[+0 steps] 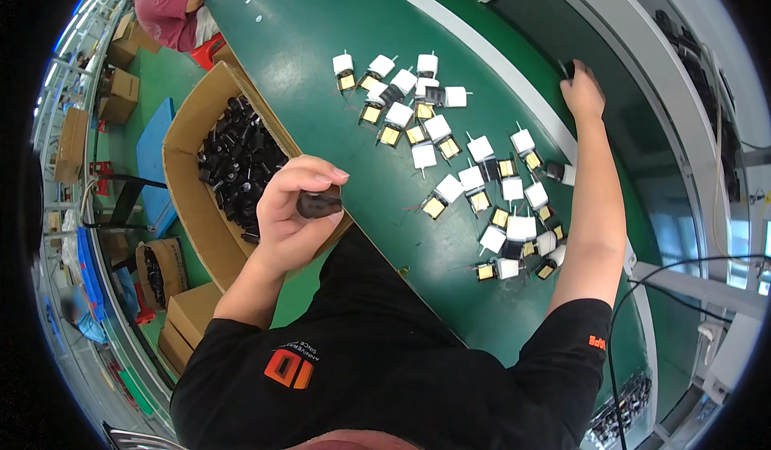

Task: Assembling small electronic components by inserting a circuit board into a plastic casing.

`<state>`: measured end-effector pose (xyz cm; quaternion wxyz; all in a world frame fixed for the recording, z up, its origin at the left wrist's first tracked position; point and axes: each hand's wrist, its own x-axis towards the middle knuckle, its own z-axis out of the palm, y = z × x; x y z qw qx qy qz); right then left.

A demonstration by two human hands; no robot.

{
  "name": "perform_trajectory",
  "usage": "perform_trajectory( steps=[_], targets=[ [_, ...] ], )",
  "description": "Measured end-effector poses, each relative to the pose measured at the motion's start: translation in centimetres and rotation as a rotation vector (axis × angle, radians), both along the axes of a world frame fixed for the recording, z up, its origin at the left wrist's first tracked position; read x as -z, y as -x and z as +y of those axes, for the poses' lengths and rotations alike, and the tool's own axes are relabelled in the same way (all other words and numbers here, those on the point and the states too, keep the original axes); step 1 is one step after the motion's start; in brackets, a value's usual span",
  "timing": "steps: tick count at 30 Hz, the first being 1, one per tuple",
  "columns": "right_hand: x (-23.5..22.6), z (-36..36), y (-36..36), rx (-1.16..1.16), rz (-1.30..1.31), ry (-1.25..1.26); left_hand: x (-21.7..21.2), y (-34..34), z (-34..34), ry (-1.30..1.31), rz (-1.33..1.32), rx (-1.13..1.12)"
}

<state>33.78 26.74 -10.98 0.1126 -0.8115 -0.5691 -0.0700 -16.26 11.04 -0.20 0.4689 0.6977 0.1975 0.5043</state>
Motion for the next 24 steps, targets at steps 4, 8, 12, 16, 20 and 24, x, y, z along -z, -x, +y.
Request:
perform_trajectory(
  steps=[4,8,12,16,20,24],
  targets=[
    [-4.0,-6.0,5.3,-0.021,1.437,-0.544,0.4,-1.6,-1.2,0.219,-0.154,0.12],
    [-7.8,-18.7,10.1,-0.264,2.667,-0.43,1.2,-3.9,-1.4,0.17,-0.064,0.299],
    [-9.4,-27.7,16.3,-0.401,2.571,-0.507,1.3,-7.4,-2.4,0.089,0.081,0.307],
    [-9.9,-32.2,20.3,-0.372,2.063,-0.709,1.5,-10.2,-3.5,0.147,0.195,0.451],
    [-9.5,-35.7,21.4,-0.225,1.477,-0.793,0.8,-11.7,-4.5,0.068,0.332,0.562],
    [-9.6,-37.0,22.1,-0.186,1.213,-0.77,0.6,-12.8,-5.2,-0.103,0.393,0.614]
  ],
)
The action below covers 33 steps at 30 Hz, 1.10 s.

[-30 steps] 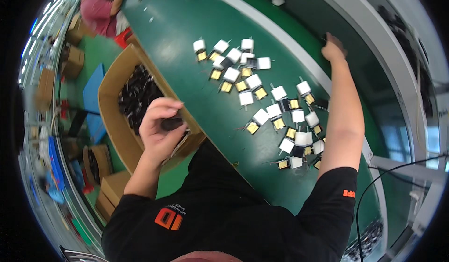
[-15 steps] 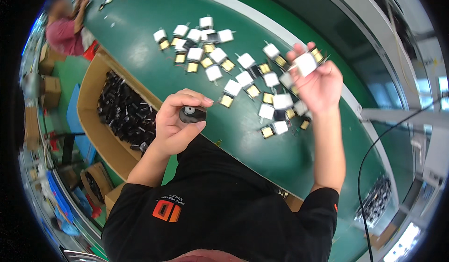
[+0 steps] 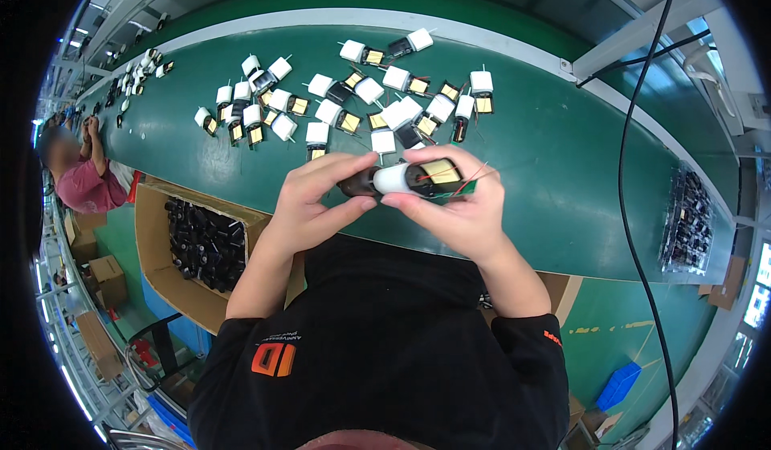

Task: Assembling small electronic components by inserting a circuit board into a plastic casing.

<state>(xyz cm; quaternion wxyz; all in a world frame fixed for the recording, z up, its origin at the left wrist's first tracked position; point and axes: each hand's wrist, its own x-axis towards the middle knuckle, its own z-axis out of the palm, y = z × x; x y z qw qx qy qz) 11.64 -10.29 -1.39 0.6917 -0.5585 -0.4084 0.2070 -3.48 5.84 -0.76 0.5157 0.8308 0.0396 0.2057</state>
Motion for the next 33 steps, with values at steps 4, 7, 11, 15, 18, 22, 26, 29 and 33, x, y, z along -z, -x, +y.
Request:
perform_trajectory(
  steps=[4,7,11,15,18,22,26,29,33],
  targets=[
    [0.3,-0.3,0.7,0.071,-0.036,0.015,-0.1,-0.5,-0.9,-0.033,-0.003,-0.006],
    [1.0,-0.3,0.8,0.011,0.02,0.042,0.0,-0.6,-1.0,-0.119,0.02,-0.02],
    [3.2,0.1,2.0,0.027,0.213,-0.026,0.2,-0.5,-0.9,-0.052,0.061,-0.031],
    [3.9,0.3,2.3,-0.047,0.645,-0.015,-0.5,-0.7,-0.6,-0.031,0.168,0.042],
    [4.2,0.4,3.5,0.025,0.669,-0.212,-0.6,-1.0,-0.9,-0.001,0.167,0.079],
    [4.0,0.4,2.6,-0.137,0.603,-0.156,0.1,-1.2,-0.7,0.003,0.116,0.051],
    [2.9,-1.8,-0.8,-0.064,0.43,-0.162,0.0,-0.8,-0.4,0.043,0.177,0.055],
    [1.3,-1.8,-1.3,-0.248,0.192,0.174,0.1,-0.9,-0.6,0.073,0.189,0.088],
    [1.7,-1.4,0.0,-0.203,0.365,0.114,0.3,-1.4,-1.4,0.127,0.135,0.056]
  ],
)
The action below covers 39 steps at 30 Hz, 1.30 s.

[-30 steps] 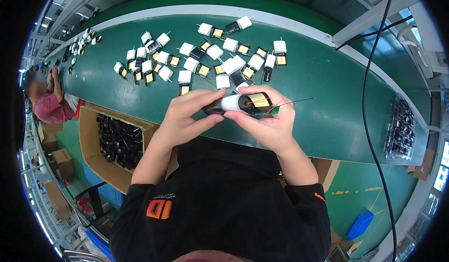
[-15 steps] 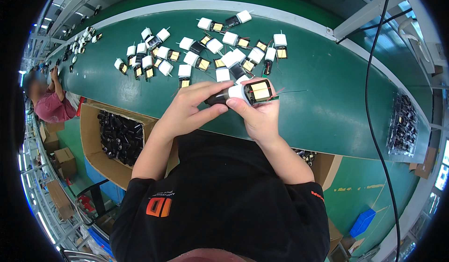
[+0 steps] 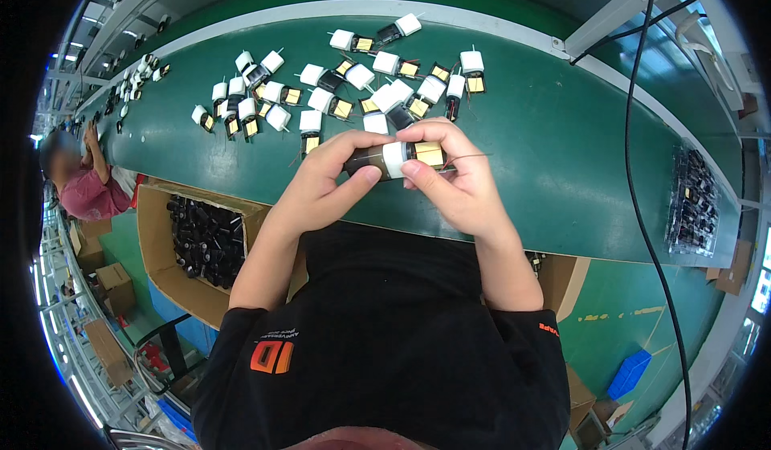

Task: Assembling small electronic components by inserting a circuit board into a plastic casing.

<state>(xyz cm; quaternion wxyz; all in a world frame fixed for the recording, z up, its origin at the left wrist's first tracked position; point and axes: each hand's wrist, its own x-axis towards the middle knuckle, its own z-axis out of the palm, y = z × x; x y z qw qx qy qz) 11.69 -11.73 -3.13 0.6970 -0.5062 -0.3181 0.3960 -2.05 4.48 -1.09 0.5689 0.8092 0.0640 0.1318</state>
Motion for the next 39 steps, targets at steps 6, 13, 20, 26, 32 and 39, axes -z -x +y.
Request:
perform_trajectory(
  steps=[6,13,20,26,32,39],
  targets=[
    [1.4,-0.1,0.5,-0.007,-0.03,-0.071,0.9,0.0,-0.9,0.153,0.011,0.007],
    [4.5,-0.4,1.4,-0.036,0.592,-0.347,0.3,-0.7,-1.1,-0.165,-0.294,0.042],
    [7.3,0.6,2.0,-0.218,0.974,-0.514,-0.1,-3.0,-3.7,-0.38,-0.476,0.004],
    [9.9,0.2,2.0,-0.124,1.008,-0.428,-0.2,-3.3,-4.4,-0.379,-0.47,-0.036],
    [7.8,0.5,2.0,-0.203,1.137,-0.462,0.1,-3.1,-4.5,-0.382,-0.445,-0.032],
    [7.0,0.5,2.1,-0.106,1.078,-0.392,0.0,-3.1,-4.5,-0.362,-0.412,-0.028]
  ],
)
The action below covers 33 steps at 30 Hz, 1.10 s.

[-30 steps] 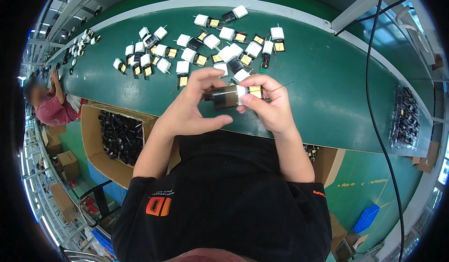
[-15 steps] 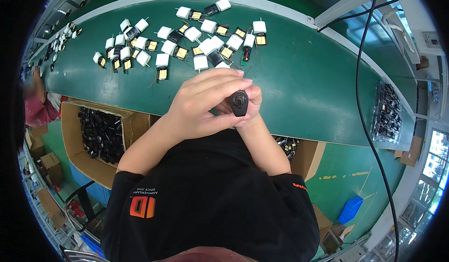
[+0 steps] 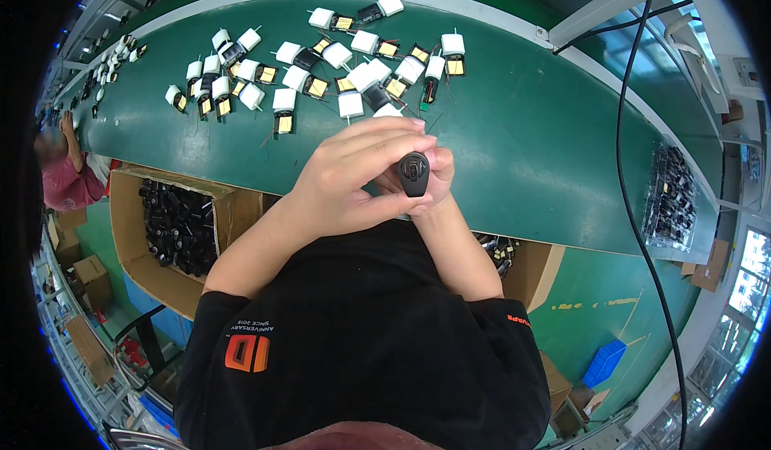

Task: Assembling small electronic components by inserting a circuit board into a plastic casing.

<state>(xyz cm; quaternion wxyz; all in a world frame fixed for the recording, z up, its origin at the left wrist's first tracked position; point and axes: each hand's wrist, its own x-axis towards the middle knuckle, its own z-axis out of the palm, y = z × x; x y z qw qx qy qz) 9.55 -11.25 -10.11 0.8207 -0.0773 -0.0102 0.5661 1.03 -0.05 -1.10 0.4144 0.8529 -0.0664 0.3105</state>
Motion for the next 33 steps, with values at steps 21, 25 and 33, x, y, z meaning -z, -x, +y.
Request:
perform_trajectory(
  steps=[21,25,33],
  targets=[
    [0.9,-0.2,-0.3,-0.011,-0.096,-0.21,0.9,-0.2,0.3,0.018,0.045,0.029],
    [-0.5,0.0,0.3,0.089,-0.211,-0.115,1.2,0.0,0.9,0.016,0.119,0.045],
    [-5.8,-2.7,-0.4,0.411,-1.192,0.391,-0.4,1.0,1.8,-0.015,0.11,0.07]
  ],
)
